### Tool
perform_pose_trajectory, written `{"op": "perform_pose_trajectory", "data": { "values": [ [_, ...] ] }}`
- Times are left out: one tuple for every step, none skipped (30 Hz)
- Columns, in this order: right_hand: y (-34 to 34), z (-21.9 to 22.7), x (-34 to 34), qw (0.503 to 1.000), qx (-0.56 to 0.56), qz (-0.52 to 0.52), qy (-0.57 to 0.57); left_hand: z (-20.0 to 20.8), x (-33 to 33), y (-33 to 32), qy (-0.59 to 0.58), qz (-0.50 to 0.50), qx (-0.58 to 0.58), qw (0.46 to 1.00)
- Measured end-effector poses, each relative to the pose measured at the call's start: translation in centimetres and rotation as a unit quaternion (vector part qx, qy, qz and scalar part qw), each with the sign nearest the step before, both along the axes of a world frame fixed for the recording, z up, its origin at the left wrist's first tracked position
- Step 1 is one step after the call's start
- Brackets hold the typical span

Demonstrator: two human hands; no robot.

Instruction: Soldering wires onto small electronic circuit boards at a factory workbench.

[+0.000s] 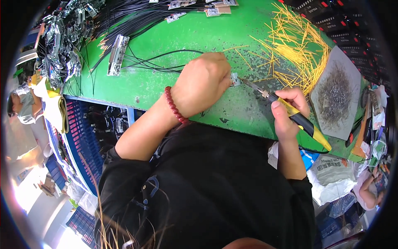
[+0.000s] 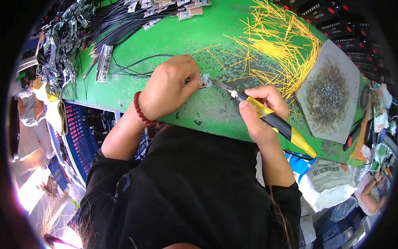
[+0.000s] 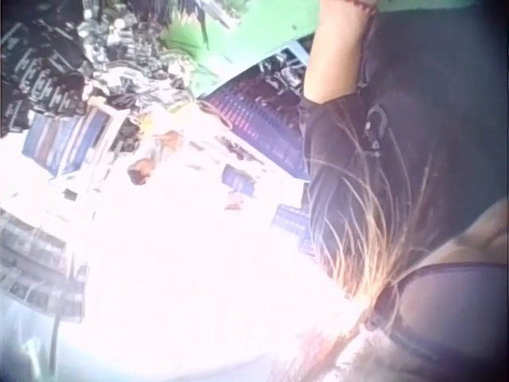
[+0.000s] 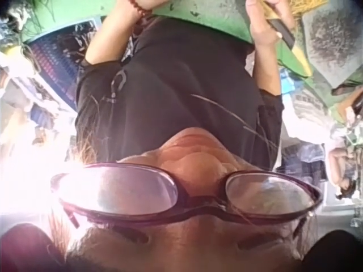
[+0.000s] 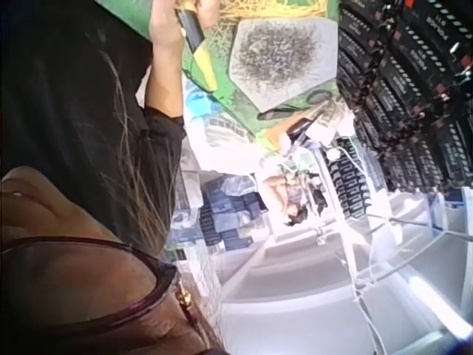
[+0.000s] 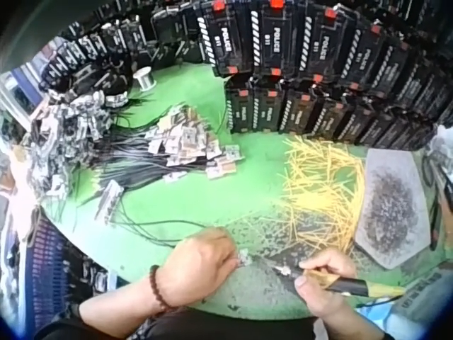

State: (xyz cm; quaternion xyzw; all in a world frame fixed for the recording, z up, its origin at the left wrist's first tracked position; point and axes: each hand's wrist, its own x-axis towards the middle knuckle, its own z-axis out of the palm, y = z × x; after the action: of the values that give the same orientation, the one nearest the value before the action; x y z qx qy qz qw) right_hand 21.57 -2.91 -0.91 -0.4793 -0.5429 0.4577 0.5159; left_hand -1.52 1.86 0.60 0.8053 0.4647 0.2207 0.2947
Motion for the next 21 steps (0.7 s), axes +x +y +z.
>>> {"op": "perform_pose_trajectory", "data": {
  "values": [
    [0.2, -0.2, 0.1, 1.000, 0.011, 0.002, -0.002, 0.0, 0.0, 0.0, 0.002, -0.001, 0.002, 1.000],
    [0.2, -0.4, 0.1, 1.000, 0.021, 0.005, -0.004, 0.0, 0.0, 0.1, 0.000, 0.000, 0.000, 1.000],
    [0.3, -0.3, -0.1, 1.000, 0.019, 0.000, 0.013, 0.0, 0.0, 0.1, 0.001, -0.002, 0.000, 1.000],
    [0.3, -0.2, 0.0, 1.000, 0.017, 0.001, 0.011, 0.0, 0.1, 0.2, 0.001, -0.004, 0.000, 1.000],
    [0.3, -0.2, 0.0, 1.000, 0.006, -0.013, 0.014, 0.0, 0.1, 0.2, 0.000, -0.003, -0.003, 1.000],
    [0.3, -0.2, 0.1, 0.999, -0.005, -0.027, 0.017, 0.0, 0.1, 0.2, 0.002, -0.004, 0.004, 1.000],
    [0.4, 0.0, 0.3, 0.999, -0.017, -0.020, 0.036, 0.0, 0.1, 0.1, 0.004, -0.006, 0.011, 1.000],
    [0.5, 0.2, 0.2, 0.999, -0.019, -0.020, 0.033, -0.1, 0.1, 0.2, 0.001, -0.006, 0.009, 1.000],
    [0.7, 0.5, 0.1, 0.998, -0.040, -0.010, 0.038, -0.1, 0.1, 0.2, 0.007, -0.006, 0.011, 1.000],
    [0.9, 0.8, 0.1, 0.997, -0.062, 0.000, 0.042, -0.2, 0.1, 0.2, 0.012, -0.007, 0.014, 1.000],
    [1.0, 0.9, 0.1, 0.998, -0.053, 0.020, 0.026, -0.2, 0.1, 0.2, 0.010, -0.006, 0.012, 1.000],
    [1.3, 0.9, 0.1, 0.998, -0.055, 0.021, 0.024, -0.2, 0.1, 0.2, 0.014, -0.008, 0.012, 1.000],
    [1.5, 0.8, 0.3, 0.998, -0.046, 0.029, 0.017, -0.2, 0.1, 0.2, 0.018, -0.010, 0.011, 1.000],
    [1.8, 0.7, 0.3, 0.999, -0.036, 0.037, 0.010, -0.1, 0.1, 0.2, 0.016, -0.008, 0.009, 1.000],
    [2.0, 0.7, 0.2, 0.999, -0.036, 0.034, 0.008, 0.0, 0.1, 0.2, 0.019, -0.008, 0.010, 1.000],
    [2.1, 0.6, 0.2, 0.999, -0.038, 0.036, 0.006, 0.0, 0.1, 0.2, 0.023, -0.008, 0.010, 1.000],
    [2.2, 0.6, 0.3, 0.997, -0.049, 0.054, 0.023, -0.1, 0.0, 0.2, 0.021, -0.008, 0.009, 1.000],
    [2.2, 0.5, 0.4, 0.995, -0.060, 0.073, 0.040, -0.2, 0.0, 0.3, 0.016, -0.012, 0.012, 1.000],
    [2.3, 0.3, 0.4, 0.995, -0.062, 0.073, 0.038, -0.3, 0.0, 0.4, 0.011, -0.015, 0.015, 1.000],
    [2.3, 0.2, 0.5, 0.996, -0.059, 0.063, 0.033, -0.3, 0.0, 0.4, 0.011, -0.014, 0.014, 1.000],
    [2.3, 0.0, 0.5, 0.997, -0.056, 0.053, 0.027, -0.3, 0.0, 0.4, 0.009, -0.013, 0.012, 1.000]
  ]
}}
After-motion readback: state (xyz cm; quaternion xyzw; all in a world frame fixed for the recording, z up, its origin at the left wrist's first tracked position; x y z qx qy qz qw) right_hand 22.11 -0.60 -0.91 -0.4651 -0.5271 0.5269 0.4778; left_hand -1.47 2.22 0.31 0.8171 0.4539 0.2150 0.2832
